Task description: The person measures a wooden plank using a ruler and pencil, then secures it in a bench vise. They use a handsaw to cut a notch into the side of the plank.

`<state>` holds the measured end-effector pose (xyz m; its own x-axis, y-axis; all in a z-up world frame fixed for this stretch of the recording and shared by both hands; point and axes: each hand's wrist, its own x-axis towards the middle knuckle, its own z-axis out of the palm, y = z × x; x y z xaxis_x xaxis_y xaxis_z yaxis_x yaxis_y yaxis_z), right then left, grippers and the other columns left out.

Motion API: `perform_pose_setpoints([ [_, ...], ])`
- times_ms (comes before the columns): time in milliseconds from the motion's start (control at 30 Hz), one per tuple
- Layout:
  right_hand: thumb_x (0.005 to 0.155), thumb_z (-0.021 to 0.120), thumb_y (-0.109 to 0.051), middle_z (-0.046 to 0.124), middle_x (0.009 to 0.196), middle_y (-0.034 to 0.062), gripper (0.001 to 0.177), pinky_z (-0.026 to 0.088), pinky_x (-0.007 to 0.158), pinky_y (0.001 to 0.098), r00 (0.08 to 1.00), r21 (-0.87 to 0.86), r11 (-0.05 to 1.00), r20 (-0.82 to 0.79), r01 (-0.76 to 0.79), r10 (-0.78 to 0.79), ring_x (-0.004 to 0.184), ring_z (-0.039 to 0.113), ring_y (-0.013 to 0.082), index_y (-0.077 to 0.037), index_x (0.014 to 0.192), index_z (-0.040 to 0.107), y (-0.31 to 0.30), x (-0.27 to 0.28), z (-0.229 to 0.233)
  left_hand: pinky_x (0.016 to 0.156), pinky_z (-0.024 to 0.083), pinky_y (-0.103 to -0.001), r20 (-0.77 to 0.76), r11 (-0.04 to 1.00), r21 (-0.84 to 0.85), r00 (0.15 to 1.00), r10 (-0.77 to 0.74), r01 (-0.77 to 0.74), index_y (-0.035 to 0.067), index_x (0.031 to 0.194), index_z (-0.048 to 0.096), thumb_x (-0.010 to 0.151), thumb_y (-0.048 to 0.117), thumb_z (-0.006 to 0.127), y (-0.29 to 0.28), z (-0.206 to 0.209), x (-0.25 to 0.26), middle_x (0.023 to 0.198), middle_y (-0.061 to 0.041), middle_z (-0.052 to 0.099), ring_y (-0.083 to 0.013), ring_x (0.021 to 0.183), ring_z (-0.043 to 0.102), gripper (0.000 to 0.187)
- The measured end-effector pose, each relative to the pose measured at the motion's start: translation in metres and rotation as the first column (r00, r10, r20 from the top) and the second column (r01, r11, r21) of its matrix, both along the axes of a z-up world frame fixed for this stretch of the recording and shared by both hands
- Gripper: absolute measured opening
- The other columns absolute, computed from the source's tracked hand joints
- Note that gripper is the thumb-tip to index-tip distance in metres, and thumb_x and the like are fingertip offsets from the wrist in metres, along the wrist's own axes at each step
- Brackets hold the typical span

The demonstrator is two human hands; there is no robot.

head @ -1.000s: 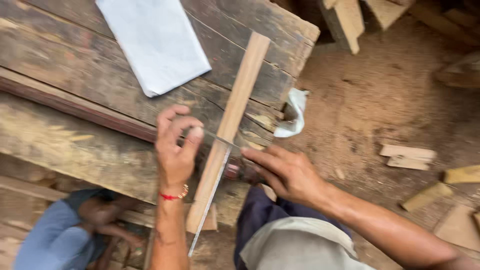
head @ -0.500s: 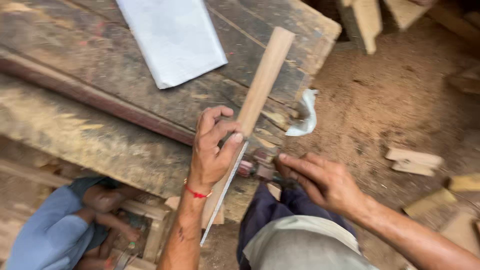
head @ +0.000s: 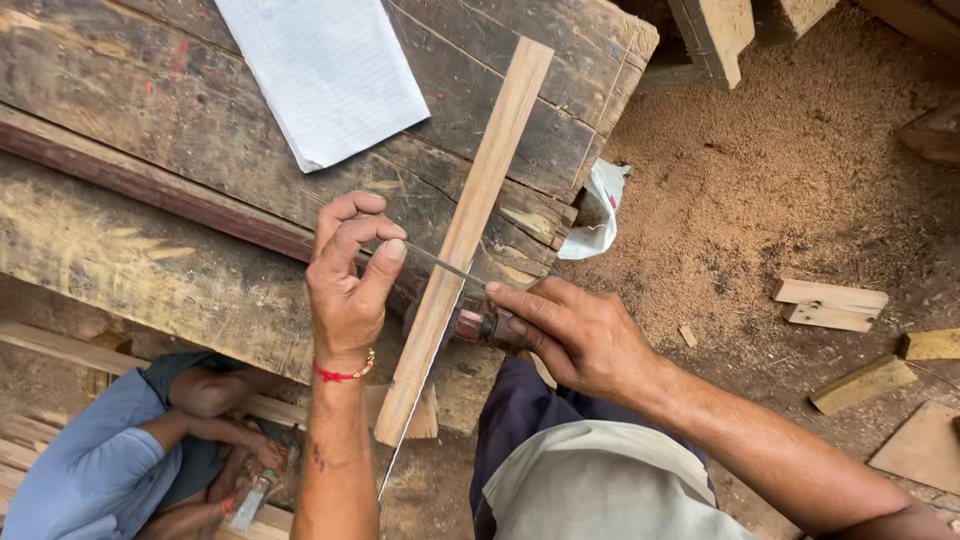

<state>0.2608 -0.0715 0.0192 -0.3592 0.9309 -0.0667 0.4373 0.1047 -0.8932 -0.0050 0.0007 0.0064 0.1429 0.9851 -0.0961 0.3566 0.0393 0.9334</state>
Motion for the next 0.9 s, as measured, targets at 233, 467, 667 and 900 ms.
perform_pose_setpoints([
  [233, 0.093, 0.069, -0.012, 0.064, 0.082, 0.0078, 0.045, 0.055, 0.051, 0.0354, 0.999, -0.086, 0.996, 0.049, 0.019, -0.014, 0.061, 0.065, 0.021, -0.015, 0.137, 0.063, -0.017, 0.026, 0.001, 0.109, 0.048, -0.041, -0.148, 0.978, 0.112, 0.976, -0.157, 0.175, 0.009, 0.103, 0.072, 0.096, 0.015, 0.072, -0.002, -0.015, 0.026, 0.125, -0.01, 0.059, -0.0282, 0.124, 0.058, 0.01],
  [467, 0.091, 0.067, -0.008, 0.065, 0.085, 0.0112, 0.047, 0.054, 0.062, 0.04, 1.0, -0.015, 1.0, 0.008, 0.001, -0.001, 0.071, 0.066, 0.029, -0.013, 0.138, 0.065, 0.014, 0.008, -0.015, 0.111, 0.048, -0.04, -0.182, 0.991, 0.118, 0.982, -0.046, 0.068, 0.007, 0.106, 0.069, 0.098, 0.012, 0.07, 0.007, -0.015, 0.024, 0.124, -0.012, 0.06, -0.0301, 0.124, 0.06, 0.009],
  [667, 0.095, 0.069, -0.01, 0.068, 0.097, 0.0096, 0.043, 0.059, 0.067, 0.0366, 0.992, 0.038, 0.997, -0.11, 0.064, -0.06, 0.08, 0.07, 0.0258, -0.013, 0.137, 0.062, 0.001, -0.001, 0.008, 0.112, 0.046, -0.039, -0.114, 0.985, 0.143, 0.99, -0.082, 0.098, 0.005, 0.106, 0.069, 0.098, 0.011, 0.071, 0.013, 0.005, 0.005, 0.127, -0.013, 0.06, -0.0276, 0.126, 0.058, 0.01],
  [900, 0.094, 0.07, -0.012, 0.061, 0.08, 0.0076, 0.043, 0.055, 0.056, 0.0372, 1.0, -0.039, 0.999, -0.013, 0.023, -0.023, 0.065, 0.065, 0.0229, -0.013, 0.136, 0.064, -0.002, 0.002, 0.005, 0.11, 0.048, -0.036, -0.064, 0.994, 0.09, 0.997, -0.049, 0.054, 0.006, 0.107, 0.071, 0.099, 0.016, 0.073, 0.001, -0.001, 0.005, 0.128, -0.011, 0.06, -0.0225, 0.125, 0.058, 0.013],
])
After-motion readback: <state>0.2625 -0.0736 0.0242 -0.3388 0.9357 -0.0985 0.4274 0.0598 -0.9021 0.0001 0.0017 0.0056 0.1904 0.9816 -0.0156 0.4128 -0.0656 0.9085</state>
